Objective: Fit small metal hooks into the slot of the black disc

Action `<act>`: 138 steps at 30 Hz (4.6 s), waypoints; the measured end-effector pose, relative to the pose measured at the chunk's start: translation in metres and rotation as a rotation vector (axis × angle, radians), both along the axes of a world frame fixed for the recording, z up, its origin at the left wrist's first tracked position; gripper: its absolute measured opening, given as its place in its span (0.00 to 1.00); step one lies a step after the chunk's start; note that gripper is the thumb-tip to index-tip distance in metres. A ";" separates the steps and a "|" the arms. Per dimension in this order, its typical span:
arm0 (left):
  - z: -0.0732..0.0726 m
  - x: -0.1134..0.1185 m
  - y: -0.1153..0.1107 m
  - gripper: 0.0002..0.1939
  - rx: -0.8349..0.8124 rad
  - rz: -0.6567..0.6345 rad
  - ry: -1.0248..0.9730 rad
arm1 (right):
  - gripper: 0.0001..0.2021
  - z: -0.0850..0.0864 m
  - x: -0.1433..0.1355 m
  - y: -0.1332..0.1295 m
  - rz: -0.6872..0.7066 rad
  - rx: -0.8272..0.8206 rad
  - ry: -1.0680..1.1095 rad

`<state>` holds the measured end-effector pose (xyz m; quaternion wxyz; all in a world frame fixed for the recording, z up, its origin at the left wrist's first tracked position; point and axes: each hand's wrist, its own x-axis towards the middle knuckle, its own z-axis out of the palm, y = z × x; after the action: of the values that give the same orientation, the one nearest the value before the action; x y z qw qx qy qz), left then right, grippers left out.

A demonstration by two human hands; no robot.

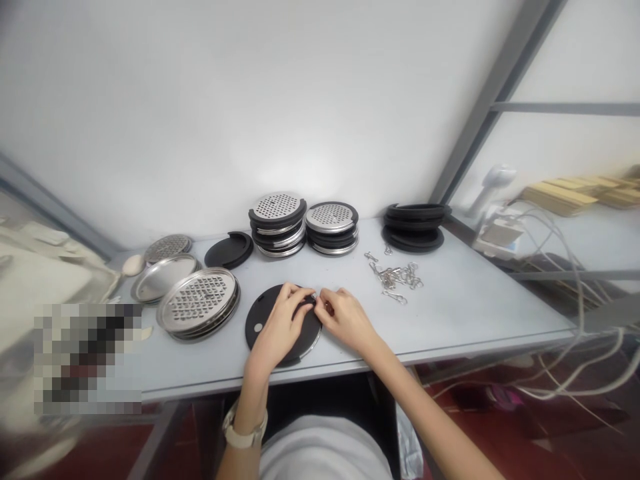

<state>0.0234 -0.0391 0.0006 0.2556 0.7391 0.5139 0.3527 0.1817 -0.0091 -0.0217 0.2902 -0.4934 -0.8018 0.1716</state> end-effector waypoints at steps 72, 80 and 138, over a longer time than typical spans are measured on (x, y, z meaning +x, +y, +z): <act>-0.001 -0.001 0.000 0.16 0.013 0.032 -0.006 | 0.14 0.001 -0.002 0.004 0.038 0.010 -0.032; 0.000 -0.001 0.000 0.15 0.009 0.030 0.001 | 0.13 0.001 -0.002 0.003 0.057 0.027 -0.031; -0.003 -0.003 0.001 0.14 0.021 0.037 -0.007 | 0.07 0.004 0.000 -0.001 0.050 -0.042 0.075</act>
<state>0.0208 -0.0383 -0.0022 0.2428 0.7308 0.5229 0.3654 0.1818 -0.0098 -0.0178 0.3050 -0.4724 -0.7987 0.2141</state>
